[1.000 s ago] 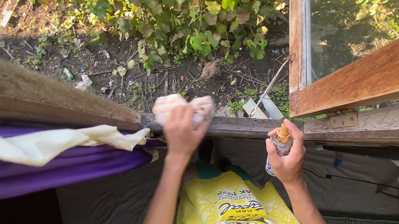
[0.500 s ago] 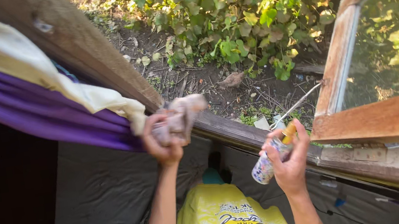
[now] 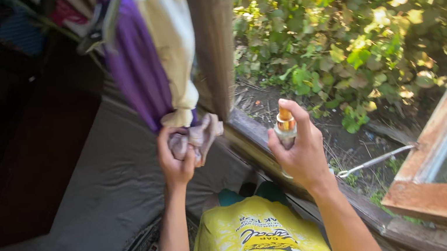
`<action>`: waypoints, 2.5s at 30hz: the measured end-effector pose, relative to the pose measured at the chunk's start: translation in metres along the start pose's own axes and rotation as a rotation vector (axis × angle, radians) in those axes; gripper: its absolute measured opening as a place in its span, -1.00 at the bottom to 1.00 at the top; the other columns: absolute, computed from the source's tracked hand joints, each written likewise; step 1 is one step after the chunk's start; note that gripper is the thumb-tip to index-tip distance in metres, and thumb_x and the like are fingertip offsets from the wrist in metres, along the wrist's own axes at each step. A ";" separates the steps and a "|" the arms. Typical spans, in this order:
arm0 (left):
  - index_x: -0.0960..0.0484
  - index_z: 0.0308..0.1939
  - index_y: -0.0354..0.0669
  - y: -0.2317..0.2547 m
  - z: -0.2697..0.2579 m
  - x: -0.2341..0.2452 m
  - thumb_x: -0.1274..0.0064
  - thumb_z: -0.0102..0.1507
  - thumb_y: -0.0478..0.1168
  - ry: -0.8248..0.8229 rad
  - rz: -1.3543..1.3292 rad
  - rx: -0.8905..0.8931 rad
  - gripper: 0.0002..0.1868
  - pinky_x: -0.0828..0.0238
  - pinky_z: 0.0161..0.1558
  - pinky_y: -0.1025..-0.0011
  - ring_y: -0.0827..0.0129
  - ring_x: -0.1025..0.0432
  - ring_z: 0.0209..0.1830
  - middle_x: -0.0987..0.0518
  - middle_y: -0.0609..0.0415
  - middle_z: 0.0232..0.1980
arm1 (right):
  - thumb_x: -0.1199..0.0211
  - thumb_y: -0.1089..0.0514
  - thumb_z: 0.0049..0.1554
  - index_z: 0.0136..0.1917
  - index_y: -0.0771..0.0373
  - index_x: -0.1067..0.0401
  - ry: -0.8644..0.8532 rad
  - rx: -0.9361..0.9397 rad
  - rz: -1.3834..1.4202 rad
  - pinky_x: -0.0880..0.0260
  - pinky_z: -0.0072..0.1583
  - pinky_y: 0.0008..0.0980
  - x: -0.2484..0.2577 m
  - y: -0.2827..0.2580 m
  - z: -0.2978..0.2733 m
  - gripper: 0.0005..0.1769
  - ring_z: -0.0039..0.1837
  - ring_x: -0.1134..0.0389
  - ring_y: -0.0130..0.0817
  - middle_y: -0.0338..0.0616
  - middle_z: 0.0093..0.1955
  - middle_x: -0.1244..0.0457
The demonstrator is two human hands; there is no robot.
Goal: The person cleans an open window by spraying liquid from a spray bottle and wiping down the windowpane and wooden frame with a cloth.
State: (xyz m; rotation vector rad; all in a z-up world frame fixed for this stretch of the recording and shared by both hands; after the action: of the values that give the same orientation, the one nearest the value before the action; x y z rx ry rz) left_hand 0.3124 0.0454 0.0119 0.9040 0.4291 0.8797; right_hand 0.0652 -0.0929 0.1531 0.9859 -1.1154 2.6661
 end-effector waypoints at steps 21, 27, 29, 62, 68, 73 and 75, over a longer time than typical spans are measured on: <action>-0.63 0.04 -0.13 0.144 0.007 -0.076 -0.12 0.13 -0.28 -0.256 0.211 -0.199 -0.63 -0.54 0.15 0.21 0.12 -0.57 0.08 -0.63 0.03 0.08 | -0.24 0.34 0.40 0.50 0.10 0.08 0.142 0.212 0.470 -0.43 -0.10 -0.51 0.048 -0.035 0.052 -0.38 -0.13 -0.34 -0.41 0.04 0.11 -0.22; -0.61 0.15 -0.02 0.211 0.060 -0.092 -0.29 0.21 -0.18 -0.042 0.416 -0.507 -0.58 -0.45 0.17 0.19 0.11 -0.47 0.14 -0.56 0.10 0.20 | -0.23 0.23 0.46 0.52 0.06 0.09 0.238 0.102 0.639 -0.48 -0.08 -0.40 0.067 0.007 0.049 -0.41 -0.17 -0.34 -0.38 -0.01 0.02 -0.18; -0.60 0.19 0.06 0.237 0.079 -0.091 -0.30 0.32 -0.19 0.112 0.519 -0.642 -0.63 -0.41 0.09 0.26 0.22 -0.45 0.08 -0.53 0.17 0.24 | -0.24 0.22 0.46 0.53 0.07 0.09 0.254 0.059 0.669 -0.51 -0.09 -0.41 0.068 0.019 0.048 -0.40 -0.16 -0.34 -0.38 0.00 0.03 -0.18; -0.68 0.14 0.25 0.057 -0.014 -0.143 -0.20 0.22 -0.29 0.099 0.856 -0.375 -0.57 -0.17 0.12 0.26 0.30 -0.30 0.05 -0.51 0.31 0.12 | -0.26 0.36 0.25 0.55 0.12 0.00 0.090 0.015 0.487 -0.39 -0.09 -0.48 0.033 0.055 0.051 -0.28 -0.12 -0.33 -0.45 -0.02 0.07 -0.28; -0.71 0.10 0.15 0.149 0.047 -0.122 -0.30 0.23 -0.33 0.274 0.771 -0.600 -0.62 -0.16 0.05 0.32 0.33 -0.25 0.00 -0.48 0.31 0.07 | -0.27 0.36 0.24 0.54 0.12 -0.02 0.050 0.004 0.425 -0.45 -0.10 -0.49 0.027 0.058 0.052 -0.28 -0.11 -0.39 -0.49 -0.07 0.05 -0.31; -0.70 0.10 0.15 0.194 0.076 -0.113 -0.32 0.27 -0.34 0.306 0.758 -0.675 -0.64 -0.25 0.09 0.33 0.26 -0.23 0.05 -0.45 0.26 0.04 | -0.29 0.35 0.21 0.53 0.14 -0.04 0.045 0.037 0.392 -0.43 -0.11 -0.52 0.023 0.053 0.056 -0.28 -0.13 -0.39 -0.52 -0.07 0.05 -0.34; -0.70 0.07 0.15 0.192 0.074 -0.110 -0.30 0.25 -0.35 0.299 0.710 -0.673 -0.65 -0.22 0.06 0.30 0.29 -0.24 0.01 -0.44 0.26 0.02 | -0.30 0.34 0.20 0.53 0.15 -0.05 0.040 0.045 0.393 -0.41 -0.11 -0.52 0.021 0.054 0.058 -0.27 -0.15 -0.37 -0.53 -0.07 0.04 -0.34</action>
State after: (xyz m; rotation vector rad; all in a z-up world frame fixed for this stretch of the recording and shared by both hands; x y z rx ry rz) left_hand 0.2044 -0.0196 0.2087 0.2763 0.0282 1.6943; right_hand 0.0630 -0.1739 0.1630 0.7828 -1.3708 3.0067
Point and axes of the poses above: each hand's wrist, its own z-axis towards the middle knuckle, its own x-axis out of the back of the hand, y = z × x, the point moved 10 cm from there along z, towards the middle knuckle
